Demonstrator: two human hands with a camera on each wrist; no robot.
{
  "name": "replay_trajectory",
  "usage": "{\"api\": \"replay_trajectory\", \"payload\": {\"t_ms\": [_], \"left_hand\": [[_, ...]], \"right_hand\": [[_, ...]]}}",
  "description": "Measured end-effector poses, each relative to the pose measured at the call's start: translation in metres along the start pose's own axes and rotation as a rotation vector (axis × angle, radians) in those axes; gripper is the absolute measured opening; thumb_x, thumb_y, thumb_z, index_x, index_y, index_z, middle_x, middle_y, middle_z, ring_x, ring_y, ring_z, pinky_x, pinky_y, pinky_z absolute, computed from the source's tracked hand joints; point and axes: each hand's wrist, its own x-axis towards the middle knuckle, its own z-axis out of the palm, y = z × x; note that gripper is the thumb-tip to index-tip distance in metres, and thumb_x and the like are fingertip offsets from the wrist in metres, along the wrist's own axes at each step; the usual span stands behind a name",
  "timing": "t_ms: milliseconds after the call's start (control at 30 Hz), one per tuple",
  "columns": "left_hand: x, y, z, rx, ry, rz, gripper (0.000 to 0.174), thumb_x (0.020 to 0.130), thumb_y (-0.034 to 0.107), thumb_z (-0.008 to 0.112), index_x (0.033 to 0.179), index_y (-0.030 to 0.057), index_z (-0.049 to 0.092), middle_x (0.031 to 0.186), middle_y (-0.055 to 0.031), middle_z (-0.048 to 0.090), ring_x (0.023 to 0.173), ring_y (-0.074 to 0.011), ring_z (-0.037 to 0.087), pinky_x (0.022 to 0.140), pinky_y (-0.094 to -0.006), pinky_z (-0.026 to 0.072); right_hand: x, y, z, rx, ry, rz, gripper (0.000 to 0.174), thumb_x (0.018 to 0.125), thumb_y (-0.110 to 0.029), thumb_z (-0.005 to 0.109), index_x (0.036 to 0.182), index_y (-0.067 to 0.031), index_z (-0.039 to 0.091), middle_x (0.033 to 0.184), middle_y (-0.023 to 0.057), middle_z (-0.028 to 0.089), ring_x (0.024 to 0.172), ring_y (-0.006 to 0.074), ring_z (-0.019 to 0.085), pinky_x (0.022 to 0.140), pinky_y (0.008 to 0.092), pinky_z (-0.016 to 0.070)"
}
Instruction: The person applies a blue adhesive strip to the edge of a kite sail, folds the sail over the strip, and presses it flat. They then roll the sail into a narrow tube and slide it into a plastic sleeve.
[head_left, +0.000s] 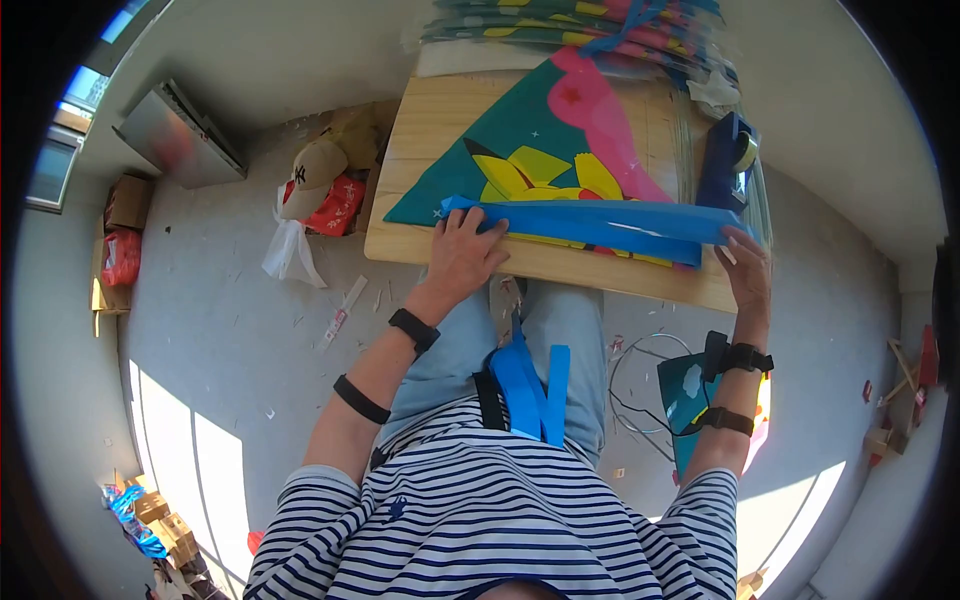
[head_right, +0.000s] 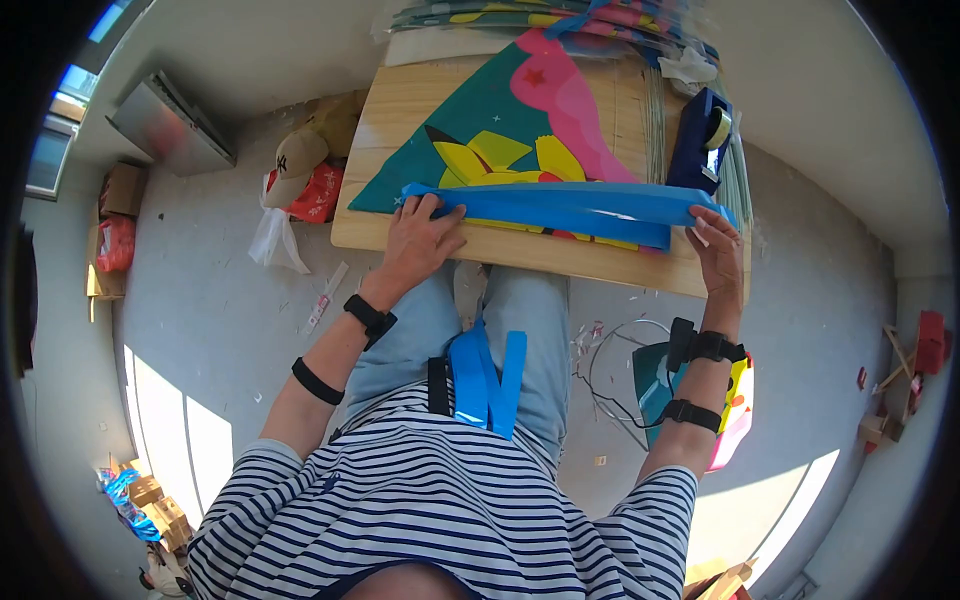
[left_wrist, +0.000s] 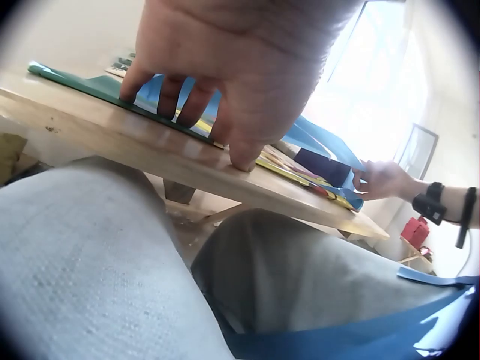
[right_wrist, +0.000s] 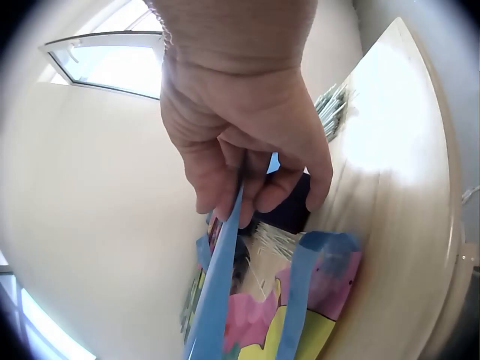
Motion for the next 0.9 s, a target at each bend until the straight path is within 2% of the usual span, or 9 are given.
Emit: {"api": "replay_trajectory", "payload": {"t_ms": [133, 200, 233, 300, 333, 400, 533, 633, 900], "left_hand": [[0.001, 0.0, 0.0, -0.007, 0.0, 0.005, 0.047, 0.082, 0.032, 0.079, 0.126, 0.018, 0.073, 0.119, -0.0102, 0.054, 0.118, -0.0324, 0.05, 0.1, -0.0515, 0.0435], [0.0, 0.002, -0.001, -0.005, 0.008, 0.006, 0.047, 0.082, 0.032, 0.079, 0.126, 0.0179, 0.074, 0.119, -0.01, 0.053, 0.119, -0.0324, 0.049, 0.1, -0.0515, 0.0434], [0.0, 0.003, -0.002, -0.001, 0.006, 0.009, 0.046, 0.081, 0.032, 0.079, 0.125, 0.0179, 0.074, 0.119, -0.01, 0.053, 0.12, -0.0325, 0.049, 0.101, -0.0516, 0.0433], [0.001, 0.003, -0.004, 0.008, 0.006, 0.006, 0.046, 0.081, 0.031, 0.08, 0.125, 0.0179, 0.074, 0.12, -0.01, 0.053, 0.12, -0.0327, 0.049, 0.101, -0.0518, 0.0432], [0.001, 0.003, -0.004, 0.002, -0.001, 0.003, 0.046, 0.081, 0.031, 0.08, 0.125, 0.0181, 0.074, 0.12, -0.0102, 0.053, 0.12, -0.033, 0.048, 0.102, -0.052, 0.0429], [0.0, 0.003, -0.003, -0.003, -0.011, 0.0, 0.046, 0.081, 0.03, 0.08, 0.125, 0.0184, 0.073, 0.121, -0.0104, 0.053, 0.121, -0.0333, 0.048, 0.102, -0.0522, 0.0426], [0.001, 0.003, -0.003, -0.02, -0.014, -0.011, 0.045, 0.081, 0.029, 0.079, 0.124, 0.0184, 0.072, 0.123, -0.0105, 0.053, 0.121, -0.0339, 0.049, 0.103, -0.0526, 0.042], [0.001, 0.006, -0.007, -0.024, 0.011, -0.019, 0.042, 0.081, 0.029, 0.079, 0.122, 0.0178, 0.073, 0.124, -0.01, 0.054, 0.122, -0.0332, 0.049, 0.103, -0.0515, 0.0417], [-0.001, 0.006, -0.006, -0.027, 0.047, -0.032, 0.039, 0.081, 0.029, 0.08, 0.119, 0.0191, 0.074, 0.128, -0.0092, 0.054, 0.125, -0.0327, 0.048, 0.104, -0.0503, 0.0412]], "right_hand": [[-0.006, 0.002, -0.027, -0.162, 0.204, 0.036, 0.027, 0.087, -0.015, 0.077, 0.11, -0.0019, 0.077, 0.11, 0.0062, 0.075, 0.107, 0.0195, 0.069, 0.097, 0.0423, 0.0529], [-0.007, 0.003, -0.043, -0.626, 0.504, 0.159, 0.026, 0.084, -0.023, 0.079, 0.102, -0.0042, 0.08, 0.099, 0.0077, 0.078, 0.095, 0.0205, 0.072, 0.088, 0.041, 0.0543], [-0.006, 0.005, -0.042, -0.629, 0.5, 0.158, 0.026, 0.084, -0.023, 0.079, 0.102, -0.0042, 0.08, 0.099, 0.0077, 0.078, 0.095, 0.0205, 0.072, 0.088, 0.041, 0.0543], [-0.005, 0.01, -0.029, -1.232, 0.782, -0.256, 0.028, 0.078, -0.028, 0.081, 0.094, -0.0054, 0.081, 0.089, 0.0109, 0.077, 0.084, 0.0246, 0.073, 0.081, 0.0403, 0.0548], [-0.014, 0.001, 0.01, -1.367, 0.791, -0.412, 0.024, 0.08, -0.025, 0.079, 0.092, -0.0043, 0.08, 0.087, 0.0131, 0.077, 0.082, 0.0284, 0.072, 0.081, 0.0405, 0.055], [-0.014, -0.004, 0.062, -1.059, 0.454, -0.419, 0.024, 0.081, -0.022, 0.08, 0.097, -0.0046, 0.08, 0.094, 0.0118, 0.077, 0.093, 0.032, 0.071, 0.088, 0.0414, 0.0537], [-0.006, 0.019, 0.162, -1.132, -0.17, -0.503, 0.038, 0.077, -0.019, 0.083, 0.113, -0.0066, 0.077, 0.12, 0.0135, 0.072, 0.117, 0.0331, 0.06, 0.1, 0.0406, 0.0484], [-0.001, 0.033, 0.209, -1.162, -0.418, -0.47, 0.039, 0.077, -0.017, 0.083, 0.113, -0.0066, 0.076, 0.117, 0.016, 0.07, 0.113, 0.0357, 0.061, 0.097, 0.0452, 0.0498], [0.043, 0.072, 0.236, -1.466, -0.367, -0.438, 0.021, 0.071, -0.016, 0.085, 0.085, -0.0073, 0.071, 0.102, 0.015, 0.066, 0.106, 0.0389, 0.06, 0.091, 0.0489, 0.0504]]}}
